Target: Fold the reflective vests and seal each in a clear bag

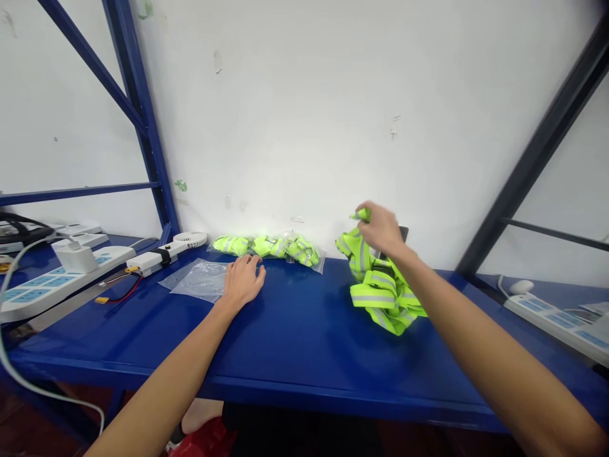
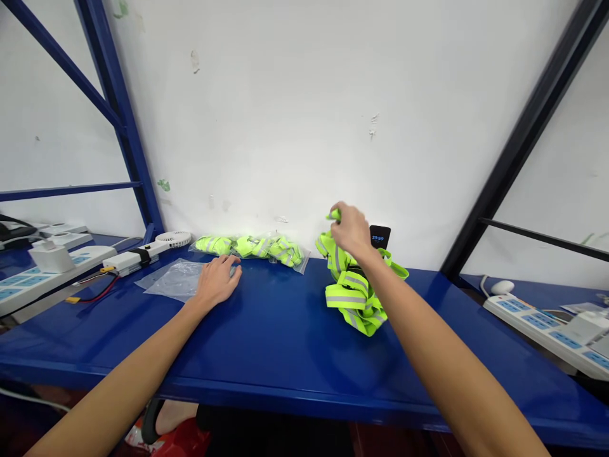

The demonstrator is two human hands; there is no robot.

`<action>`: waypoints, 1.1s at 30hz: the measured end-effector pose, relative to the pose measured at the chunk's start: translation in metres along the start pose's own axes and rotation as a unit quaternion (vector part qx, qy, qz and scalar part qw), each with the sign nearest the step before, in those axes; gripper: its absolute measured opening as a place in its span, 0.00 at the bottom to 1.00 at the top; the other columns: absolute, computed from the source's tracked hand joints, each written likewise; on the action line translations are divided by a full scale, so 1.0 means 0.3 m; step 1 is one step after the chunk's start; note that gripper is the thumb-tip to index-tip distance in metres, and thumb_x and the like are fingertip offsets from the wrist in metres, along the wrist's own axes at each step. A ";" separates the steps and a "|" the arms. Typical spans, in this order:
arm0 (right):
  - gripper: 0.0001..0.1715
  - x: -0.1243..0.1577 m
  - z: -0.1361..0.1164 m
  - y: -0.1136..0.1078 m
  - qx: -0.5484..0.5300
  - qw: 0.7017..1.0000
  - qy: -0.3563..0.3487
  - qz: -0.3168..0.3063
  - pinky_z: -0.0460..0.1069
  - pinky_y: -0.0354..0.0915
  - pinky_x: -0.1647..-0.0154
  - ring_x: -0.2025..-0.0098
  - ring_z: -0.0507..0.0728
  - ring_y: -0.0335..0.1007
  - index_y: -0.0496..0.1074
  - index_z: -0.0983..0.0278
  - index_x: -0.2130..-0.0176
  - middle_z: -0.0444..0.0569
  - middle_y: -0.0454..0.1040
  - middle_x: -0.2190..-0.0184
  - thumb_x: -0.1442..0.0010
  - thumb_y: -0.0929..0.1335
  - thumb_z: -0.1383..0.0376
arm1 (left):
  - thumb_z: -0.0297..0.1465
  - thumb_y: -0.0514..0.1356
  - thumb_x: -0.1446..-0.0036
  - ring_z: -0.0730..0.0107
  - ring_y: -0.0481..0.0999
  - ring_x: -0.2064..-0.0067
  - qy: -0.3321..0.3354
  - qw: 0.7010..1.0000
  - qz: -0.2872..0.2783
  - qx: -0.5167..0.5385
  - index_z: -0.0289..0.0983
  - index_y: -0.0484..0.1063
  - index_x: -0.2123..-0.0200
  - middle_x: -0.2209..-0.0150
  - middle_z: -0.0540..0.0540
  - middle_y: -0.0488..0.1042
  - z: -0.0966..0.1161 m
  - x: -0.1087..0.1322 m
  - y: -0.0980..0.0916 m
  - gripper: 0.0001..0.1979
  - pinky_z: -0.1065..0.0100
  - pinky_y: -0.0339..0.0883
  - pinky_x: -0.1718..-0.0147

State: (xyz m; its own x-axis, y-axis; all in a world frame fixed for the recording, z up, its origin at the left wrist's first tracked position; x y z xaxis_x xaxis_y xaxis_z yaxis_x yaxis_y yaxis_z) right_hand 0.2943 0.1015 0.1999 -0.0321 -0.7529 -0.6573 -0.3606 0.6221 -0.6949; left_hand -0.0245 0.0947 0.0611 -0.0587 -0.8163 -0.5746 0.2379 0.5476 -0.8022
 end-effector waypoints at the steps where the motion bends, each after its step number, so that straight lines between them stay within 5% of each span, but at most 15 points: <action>1: 0.19 -0.023 -0.017 -0.062 -0.030 0.998 -0.009 0.051 0.53 0.66 0.62 0.62 0.59 0.70 0.70 0.62 0.55 0.51 0.74 0.62 0.47 0.64 0.72 | 0.36 0.48 0.39 0.54 0.71 0.52 0.010 1.000 0.000 0.013 0.39 0.71 0.56 0.56 0.42 0.73 0.007 0.001 -0.003 0.15 0.55 0.61 0.52; 5: 0.16 -0.069 -0.080 -0.255 -0.149 0.960 -0.081 0.221 0.56 0.67 0.58 0.60 0.57 0.69 0.69 0.62 0.55 0.50 0.71 0.61 0.44 0.63 0.68 | 0.37 0.48 0.37 0.57 0.70 0.50 0.076 0.993 -0.013 0.091 0.40 0.69 0.52 0.54 0.43 0.73 0.067 0.012 -0.010 0.16 0.58 0.61 0.51; 9: 0.17 -0.111 -0.149 -0.273 -0.251 0.925 -0.135 0.250 0.55 0.69 0.60 0.57 0.56 0.69 0.64 0.59 0.49 0.50 0.69 0.58 0.37 0.61 0.61 | 0.40 0.51 0.38 0.57 0.68 0.46 0.147 0.972 -0.013 0.185 0.38 0.61 0.42 0.47 0.41 0.70 0.162 0.030 -0.028 0.23 0.58 0.59 0.46; 14: 0.21 -0.117 -0.238 -0.118 -0.391 0.903 -0.095 0.150 0.53 0.71 0.64 0.59 0.57 0.72 0.61 0.61 0.47 0.51 0.69 0.59 0.36 0.62 0.55 | 0.39 0.61 0.48 0.54 0.66 0.41 0.123 0.948 0.010 0.292 0.36 0.45 0.34 0.39 0.37 0.63 0.176 0.024 -0.031 0.42 0.59 0.62 0.46; 18: 0.28 0.041 -0.231 0.120 -0.361 0.932 0.020 -0.003 0.57 0.68 0.52 0.49 0.61 0.68 0.57 0.61 0.41 0.57 0.67 0.48 0.37 0.61 0.53 | 0.30 0.56 0.46 0.60 0.76 0.55 0.083 0.939 -0.030 0.331 0.38 0.57 0.40 0.55 0.44 0.76 0.138 0.021 0.025 0.28 0.65 0.67 0.58; 22: 0.40 0.275 -0.210 0.356 -0.228 0.956 0.006 -0.187 0.61 0.55 0.39 0.34 0.68 0.48 0.46 0.66 0.33 0.64 0.47 0.34 0.37 0.61 0.51 | 0.33 0.51 0.41 0.63 0.75 0.63 0.103 0.954 -0.061 0.276 0.38 0.63 0.47 0.66 0.47 0.75 0.153 0.034 0.062 0.19 0.67 0.65 0.64; 25: 0.36 0.381 -0.188 0.421 -0.161 0.964 -0.044 -0.208 0.61 0.61 0.44 0.40 0.67 0.60 0.47 0.59 0.33 0.60 0.30 0.31 0.36 0.60 0.54 | 0.35 0.49 0.39 0.62 0.73 0.64 0.146 0.963 -0.104 0.200 0.38 0.68 0.57 0.68 0.46 0.73 0.197 0.052 0.086 0.13 0.65 0.64 0.64; 27: 0.32 0.410 -0.170 0.428 -0.131 0.969 -0.063 -0.201 0.59 0.65 0.50 0.49 0.63 0.69 0.50 0.55 0.35 0.56 0.28 0.30 0.35 0.59 0.56 | 0.35 0.47 0.38 0.61 0.72 0.63 0.173 0.961 -0.131 0.173 0.39 0.69 0.61 0.67 0.45 0.73 0.224 0.066 0.093 0.13 0.64 0.63 0.62; 33: 0.28 0.377 -0.021 0.386 -0.123 0.986 0.036 -0.109 0.59 0.65 0.50 0.56 0.61 0.72 0.59 0.58 0.40 0.59 0.50 0.36 0.34 0.55 0.52 | 0.49 0.55 0.44 0.52 0.69 0.53 0.248 0.947 -0.175 0.110 0.39 0.71 0.56 0.57 0.39 0.74 0.306 0.120 0.093 0.22 0.57 0.61 0.54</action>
State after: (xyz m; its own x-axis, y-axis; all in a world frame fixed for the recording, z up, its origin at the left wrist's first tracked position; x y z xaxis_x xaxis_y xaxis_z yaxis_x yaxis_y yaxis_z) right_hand 0.2432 0.0869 0.0470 0.0076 -0.8821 -0.4711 -0.5807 0.3797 -0.7202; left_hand 0.0690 0.0636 0.0328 -0.6056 -0.7243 -0.3296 0.3132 0.1637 -0.9355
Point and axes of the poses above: each hand's wrist, its own x-axis away from the middle knuckle, its own y-axis out of the palm, z = x × y, the point moved 9 cm from there along -x, towards the middle knuckle
